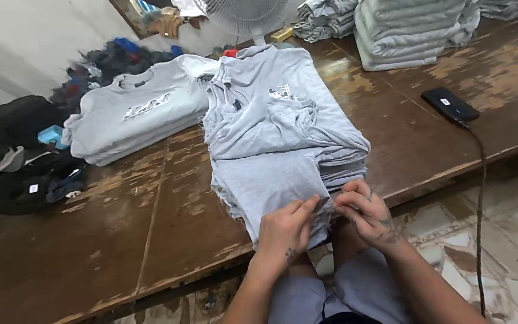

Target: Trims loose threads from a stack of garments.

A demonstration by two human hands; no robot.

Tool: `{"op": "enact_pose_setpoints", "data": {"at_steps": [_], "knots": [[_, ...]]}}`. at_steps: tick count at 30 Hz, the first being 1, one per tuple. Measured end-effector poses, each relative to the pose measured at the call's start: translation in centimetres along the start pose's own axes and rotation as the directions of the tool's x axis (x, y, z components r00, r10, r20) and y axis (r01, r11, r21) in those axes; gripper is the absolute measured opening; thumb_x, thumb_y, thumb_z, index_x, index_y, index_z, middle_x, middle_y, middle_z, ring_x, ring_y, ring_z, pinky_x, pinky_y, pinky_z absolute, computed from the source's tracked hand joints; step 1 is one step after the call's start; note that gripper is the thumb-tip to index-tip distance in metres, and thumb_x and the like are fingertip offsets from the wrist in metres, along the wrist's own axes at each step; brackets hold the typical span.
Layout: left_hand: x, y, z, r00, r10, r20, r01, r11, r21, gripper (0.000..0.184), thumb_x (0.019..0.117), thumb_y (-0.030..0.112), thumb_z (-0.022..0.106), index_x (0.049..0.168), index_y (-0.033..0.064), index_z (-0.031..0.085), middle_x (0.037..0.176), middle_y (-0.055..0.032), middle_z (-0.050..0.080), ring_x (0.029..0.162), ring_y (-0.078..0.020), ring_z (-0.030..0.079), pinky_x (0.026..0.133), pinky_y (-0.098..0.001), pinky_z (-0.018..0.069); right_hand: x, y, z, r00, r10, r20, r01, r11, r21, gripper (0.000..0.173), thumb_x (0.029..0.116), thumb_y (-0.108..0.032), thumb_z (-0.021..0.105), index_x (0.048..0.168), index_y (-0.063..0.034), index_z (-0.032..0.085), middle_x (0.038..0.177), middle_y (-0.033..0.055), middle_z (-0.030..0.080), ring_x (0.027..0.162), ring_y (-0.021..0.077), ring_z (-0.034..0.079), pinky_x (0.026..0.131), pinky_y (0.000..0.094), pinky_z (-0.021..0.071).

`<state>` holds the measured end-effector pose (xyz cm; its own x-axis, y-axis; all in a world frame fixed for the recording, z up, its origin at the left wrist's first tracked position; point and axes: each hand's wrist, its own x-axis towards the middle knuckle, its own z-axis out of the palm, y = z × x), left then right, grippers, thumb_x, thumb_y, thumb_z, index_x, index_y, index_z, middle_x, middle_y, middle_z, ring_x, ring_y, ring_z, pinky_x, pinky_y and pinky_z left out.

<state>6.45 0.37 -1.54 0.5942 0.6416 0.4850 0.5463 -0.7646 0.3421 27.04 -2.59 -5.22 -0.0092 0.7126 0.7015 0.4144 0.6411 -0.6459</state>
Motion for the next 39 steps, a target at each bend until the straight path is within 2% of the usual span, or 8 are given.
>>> {"op": "enact_pose_setpoints", "data": {"at_steps": [8, 11, 16, 22, 25, 30, 36, 39], "knots": [[0.7, -0.1, 0.0, 1.0, -0.019, -0.023, 0.019, 0.999, 0.026, 0.033, 0.0979, 0.018, 0.057, 0.124, 0.0073, 0.074, 0.091, -0.0111, 0.076, 0.068, -0.0254, 0.072, 0.053, -0.0432, 0.0546, 0.1, -0.9, 0.1, 0.999, -0.035, 0.024, 0.034, 0.999, 0.037, 0.022, 0.104, -0.023, 0.058, 0.096, -0.0053, 0.068, 0.094, 0.0101, 0.058, 0.09, 0.0063, 0.058, 0.083, 0.0137, 0.047], [0.7, -0.2, -0.2, 0.978, -0.207, -0.039, 0.193, 0.957, -0.218, 0.037, 0.0988, 0.017, 0.058, 0.13, -0.0026, 0.067, 0.099, -0.0106, 0.075, 0.081, -0.0169, 0.071, 0.073, -0.0348, 0.0594, 0.1, -1.1, -0.4, 0.994, -0.101, 0.029, 0.1, 0.994, 0.034, 0.046, 0.108, -0.041, 0.049, 0.083, -0.0047, 0.06, 0.087, 0.0106, 0.057, 0.083, 0.01, 0.059, 0.076, 0.0189, 0.0487], [0.7, 0.1, -0.3, 0.882, -0.472, -0.001, 0.371, 0.693, -0.618, 0.043, 0.1003, 0.012, 0.056, 0.137, -0.0089, 0.052, 0.095, -0.0024, 0.069, 0.069, -0.0046, 0.065, 0.059, -0.0215, 0.0564, 1.4, 0.4, 0.2, 0.988, -0.07, 0.137, 0.106, 0.955, -0.278, 0.021, 0.0981, -0.025, 0.064, 0.106, -0.0121, 0.079, 0.108, 0.0205, 0.07, 0.098, 0.0309, 0.069, 0.085, 0.0414, 0.0576], [-1.5, -1.6, -1.2, 0.945, -0.327, -0.016, 0.286, 0.847, -0.449, 0.043, 0.1009, 0.021, 0.055, 0.134, -0.0069, 0.058, 0.099, -0.0052, 0.07, 0.077, -0.0044, 0.063, 0.067, -0.0218, 0.0542, -1.1, -0.7, -3.1, 0.986, -0.08, 0.144, 0.116, 0.959, -0.26, 0.027, 0.1052, -0.026, 0.053, 0.094, -0.0084, 0.071, 0.086, 0.009, 0.068, 0.085, 0.0169, 0.066, 0.081, 0.0278, 0.0553], [-2.1, -1.4, -2.6, 0.978, -0.188, 0.089, 0.194, 0.979, -0.066, 0.043, 0.0887, 0.029, 0.071, 0.121, 0.0012, 0.069, 0.082, -0.009, 0.071, 0.064, -0.0217, 0.065, 0.058, -0.0443, 0.0543, -2.0, -1.8, -5.1, 0.914, -0.003, 0.406, 0.085, 0.979, -0.183, 0.053, 0.1069, -0.042, 0.044, 0.074, -0.0072, 0.067, 0.068, 0.0064, 0.063, 0.064, 0.0167, 0.064, 0.059, 0.0317, 0.0524], [0.7, -0.8, -4.1, 0.995, -0.008, 0.1, 0.012, 0.999, -0.036, 0.016, 0.0908, 0.013, 0.058, 0.095, 0.0025, 0.069, 0.083, -0.0117, 0.065, 0.067, -0.0246, 0.065, 0.055, -0.043, 0.0525, 1.4, -1.8, -2.0, 0.974, 0.021, 0.224, 0.033, 0.972, -0.234, 0.055, 0.1007, -0.052, 0.055, 0.119, -0.0032, 0.071, 0.098, 0.016, 0.07, 0.08, 0.023, 0.068, 0.07, 0.0365, 0.0579], [2.7, -1.7, -5.8, 0.782, -0.202, 0.589, 0.305, 0.949, -0.08, 0.038, 0.0923, 0.025, 0.073, 0.118, -0.002, 0.064, 0.094, -0.0211, 0.069, 0.087, -0.0369, 0.069, 0.079, -0.0592, 0.0531, 3.2, -0.1, 0.5, 0.954, 0.07, 0.293, 0.01, 0.964, -0.264, 0.035, 0.0969, -0.031, 0.061, 0.116, -0.0049, 0.074, 0.106, 0.02, 0.071, 0.085, 0.0316, 0.072, 0.07, 0.0472, 0.0597], [1.1, -4.1, -5.5, 0.899, -0.108, 0.423, 0.251, 0.921, -0.297, 0.02, 0.0969, 0.015, 0.064, 0.1, -0.0047, 0.067, 0.081, -0.0132, 0.064, 0.072, -0.0187, 0.06, 0.069, -0.0364, 0.0498, 3.1, 0.3, -0.4, 0.958, 0.077, 0.275, -0.009, 0.971, -0.241, 0.056, 0.0966, -0.056, 0.056, 0.118, -0.0073, 0.075, 0.103, 0.017, 0.071, 0.077, 0.023, 0.068, 0.065, 0.0394, 0.0575]]}}
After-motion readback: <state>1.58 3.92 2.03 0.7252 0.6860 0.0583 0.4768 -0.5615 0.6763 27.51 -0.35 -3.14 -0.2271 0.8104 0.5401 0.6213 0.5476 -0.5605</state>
